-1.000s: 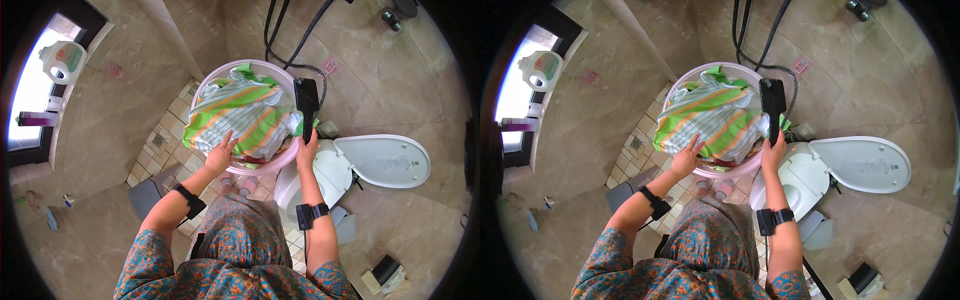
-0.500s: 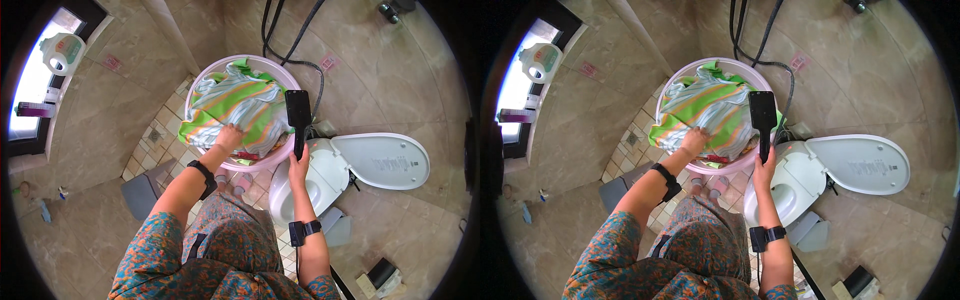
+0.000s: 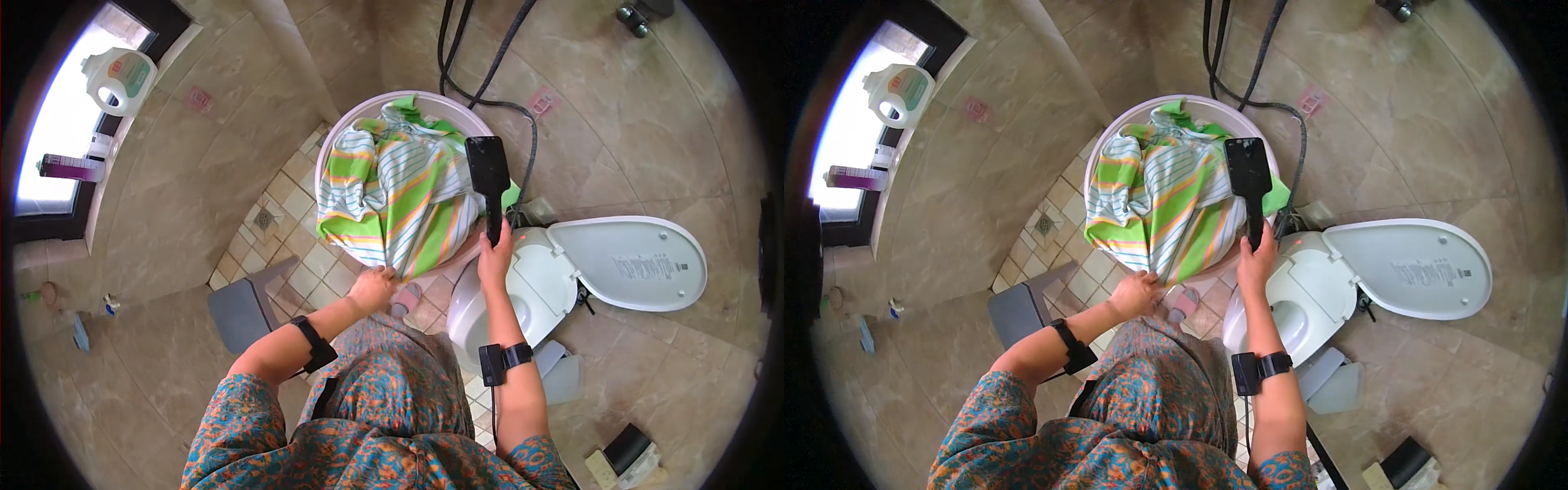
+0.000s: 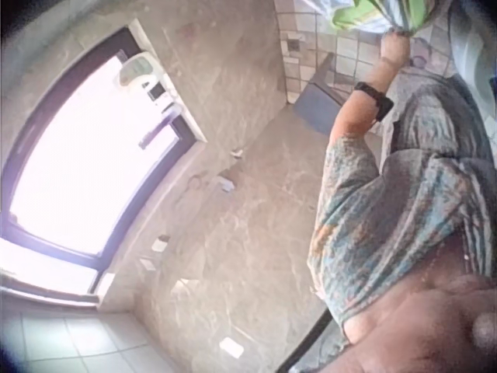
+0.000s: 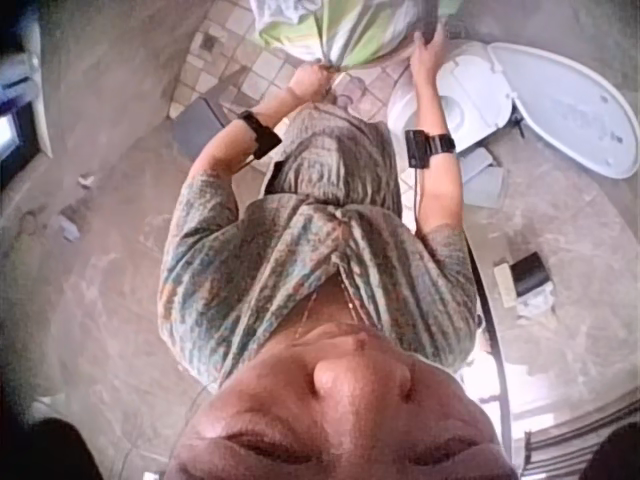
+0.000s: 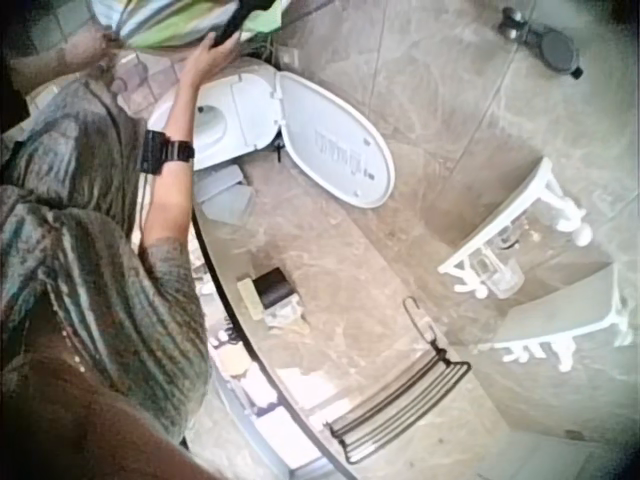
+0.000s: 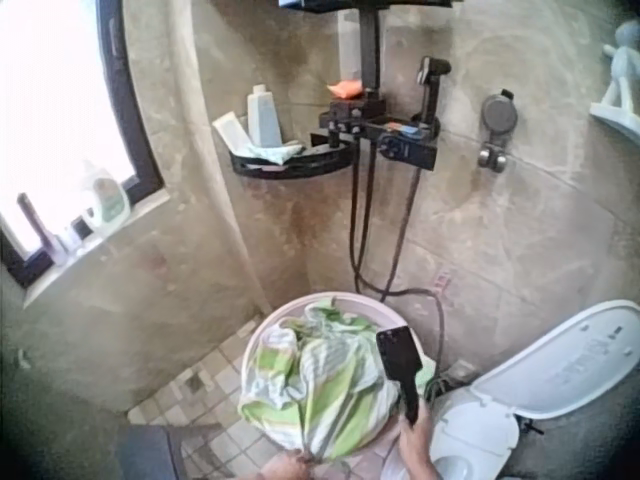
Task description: Hand washing a striped towel in a pink basin within a bathroom setting.
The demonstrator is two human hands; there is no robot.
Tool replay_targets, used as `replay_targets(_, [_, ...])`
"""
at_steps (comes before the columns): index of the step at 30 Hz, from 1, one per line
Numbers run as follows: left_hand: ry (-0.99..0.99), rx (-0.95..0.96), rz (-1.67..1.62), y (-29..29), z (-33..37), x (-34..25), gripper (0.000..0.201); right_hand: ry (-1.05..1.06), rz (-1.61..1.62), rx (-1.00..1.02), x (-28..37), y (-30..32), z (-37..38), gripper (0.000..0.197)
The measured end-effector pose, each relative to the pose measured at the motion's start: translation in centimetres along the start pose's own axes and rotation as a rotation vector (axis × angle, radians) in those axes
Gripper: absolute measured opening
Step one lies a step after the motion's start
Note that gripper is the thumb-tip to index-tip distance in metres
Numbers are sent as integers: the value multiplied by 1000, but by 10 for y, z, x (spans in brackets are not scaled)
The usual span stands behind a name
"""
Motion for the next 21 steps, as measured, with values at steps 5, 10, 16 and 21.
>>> replay_targets(5, [88, -258, -170, 19, -6, 20, 34, 78, -66, 62, 32, -30, 2, 57])
replay_targets(10, [447, -363, -269, 68, 0, 99, 63, 154, -78, 52, 62, -53, 7, 59])
replay_targets(16, [604, -99, 70, 33, -14, 189, 63, 123, -84, 25, 83, -58, 10, 58])
replay_targets(21, [553, -101, 172, 39, -28, 196, 19, 126, -68, -10, 62, -37, 13, 58])
Point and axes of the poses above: each hand's wrist, its own z-axis towards the middle knuckle, its own y-axis out of the back of the hand, x = y × z, the point moved 8 cm from there along z, towards the middle knuckle, and after that the axes turned 10 degrees about -y, right-handed, at the moved point
